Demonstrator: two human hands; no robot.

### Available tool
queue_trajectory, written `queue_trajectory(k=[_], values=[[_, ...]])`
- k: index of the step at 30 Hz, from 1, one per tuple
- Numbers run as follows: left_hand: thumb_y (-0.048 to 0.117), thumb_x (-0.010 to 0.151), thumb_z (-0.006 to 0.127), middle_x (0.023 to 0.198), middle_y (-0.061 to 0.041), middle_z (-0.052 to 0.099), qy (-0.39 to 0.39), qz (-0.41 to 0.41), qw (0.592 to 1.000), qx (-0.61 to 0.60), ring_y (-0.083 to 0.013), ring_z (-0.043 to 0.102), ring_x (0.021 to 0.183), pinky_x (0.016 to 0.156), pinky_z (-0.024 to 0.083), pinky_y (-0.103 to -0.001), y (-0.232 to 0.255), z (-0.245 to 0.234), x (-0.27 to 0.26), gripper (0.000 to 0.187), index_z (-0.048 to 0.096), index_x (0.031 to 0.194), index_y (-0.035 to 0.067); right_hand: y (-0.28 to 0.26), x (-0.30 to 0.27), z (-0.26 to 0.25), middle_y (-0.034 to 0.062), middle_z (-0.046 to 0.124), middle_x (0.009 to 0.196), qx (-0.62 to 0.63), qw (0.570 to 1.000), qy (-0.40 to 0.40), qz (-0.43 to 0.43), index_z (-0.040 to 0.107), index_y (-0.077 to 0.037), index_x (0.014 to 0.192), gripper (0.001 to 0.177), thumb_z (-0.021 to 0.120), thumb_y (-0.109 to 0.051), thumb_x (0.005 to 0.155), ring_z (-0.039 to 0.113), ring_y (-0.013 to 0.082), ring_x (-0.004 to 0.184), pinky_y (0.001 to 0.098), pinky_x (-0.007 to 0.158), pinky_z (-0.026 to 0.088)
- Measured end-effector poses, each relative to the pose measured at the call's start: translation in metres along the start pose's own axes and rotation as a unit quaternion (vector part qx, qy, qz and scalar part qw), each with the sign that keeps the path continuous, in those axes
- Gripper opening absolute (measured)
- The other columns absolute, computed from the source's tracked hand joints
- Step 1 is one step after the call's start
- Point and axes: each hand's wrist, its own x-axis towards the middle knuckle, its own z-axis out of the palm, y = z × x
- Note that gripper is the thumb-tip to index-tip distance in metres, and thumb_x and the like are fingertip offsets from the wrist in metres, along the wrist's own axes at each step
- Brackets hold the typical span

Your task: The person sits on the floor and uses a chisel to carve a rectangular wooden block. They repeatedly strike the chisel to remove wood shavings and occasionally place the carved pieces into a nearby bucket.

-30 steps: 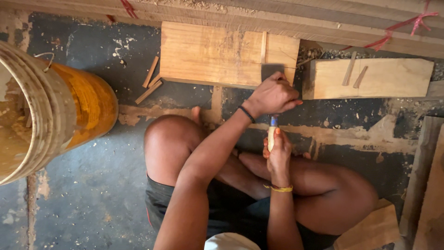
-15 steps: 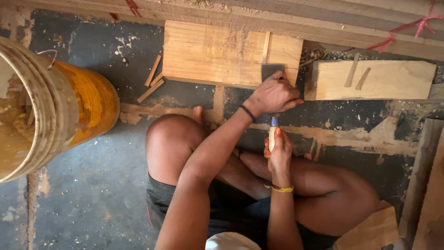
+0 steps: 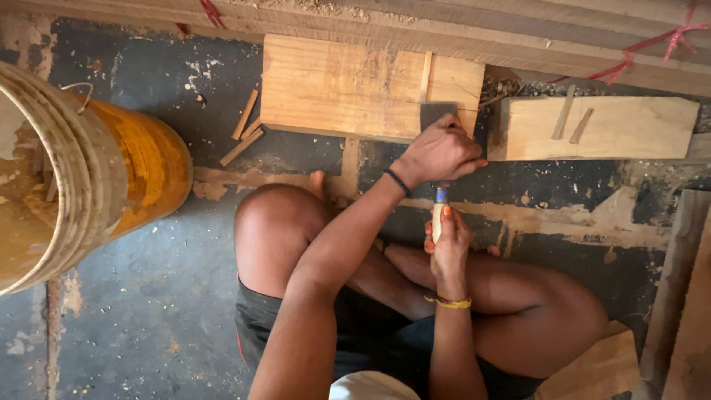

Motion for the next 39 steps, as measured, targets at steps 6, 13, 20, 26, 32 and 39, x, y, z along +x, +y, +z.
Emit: queue_trajectory(k=[6,13,20,26,32,39], values=[[0.028,0.097,0.068,0.093,-0.006,0.071,0.103,0.059,0.993,0.024,-0.0226,0.069,0.085,0.092,0.048,-0.04,-0.019,0.009,0.002,0.017,0.069,0.098,0.011,0.003,0.003,-0.004,0.0055,0.055,0.068,0.005,1.0,0.011,-0.011,0.059,-0.007,0.097,0.032,0.052,-0.037,0.107,0.041,0.0086,0.041,0.0223,0.034,0.031],[0.007,0.089,0.063,0.122,-0.007,0.068,0.157,-0.117,0.974,0.111,-0.0254,0.066,0.102,0.088,0.055,-0.04,-0.071,-0.068,-0.01,0.045,0.072,0.13,0.022,-0.008,0.012,-0.023,0.0045,0.056,0.071,0.028,0.997,0.063,-0.026,0.058,-0.009,0.105,0.031,0.052,-0.039,0.105,0.041,0.0075,0.042,0.0225,0.035,0.03],[0.015,0.093,0.063,0.107,-0.002,0.067,0.062,-0.113,0.973,0.192,-0.0239,0.063,0.1,0.086,0.049,-0.042,-0.088,-0.066,-0.016,0.032,0.076,0.12,0.026,-0.011,0.009,-0.02,0.0047,0.055,0.068,0.018,0.997,0.068,-0.04,0.058,-0.006,0.105,0.034,0.053,-0.04,0.105,0.04,0.0087,0.04,0.0232,0.033,0.029],[0.028,0.09,0.069,0.104,-0.002,0.069,-0.004,-0.028,0.965,0.259,-0.0248,0.063,0.104,0.089,0.046,-0.046,-0.108,-0.072,-0.002,0.015,0.076,0.104,0.026,-0.01,0.008,-0.022,0.0038,0.056,0.069,0.014,0.997,0.065,-0.05,0.061,-0.005,0.103,0.035,0.055,-0.039,0.105,0.043,0.008,0.042,0.023,0.035,0.032],[0.033,0.089,0.071,0.096,-0.003,0.073,-0.108,0.008,0.946,0.306,-0.0241,0.067,0.101,0.093,0.044,-0.046,-0.106,-0.078,0.013,0.012,0.072,0.09,0.021,-0.008,0.014,-0.023,0.0032,0.055,0.067,0.033,0.996,0.074,-0.026,0.061,-0.007,0.104,0.033,0.056,-0.039,0.102,0.041,0.0076,0.042,0.0226,0.034,0.03],[0.038,0.092,0.068,0.077,-0.009,0.074,-0.067,-0.106,0.96,0.251,-0.0266,0.071,0.068,0.079,0.05,-0.045,-0.112,-0.041,0.01,0.023,0.073,0.095,0.015,-0.006,0.013,-0.026,0.0036,0.056,0.07,0.043,0.994,0.078,-0.069,0.058,-0.007,0.104,0.033,0.055,-0.039,0.106,0.044,0.0074,0.044,0.0223,0.036,0.033]])
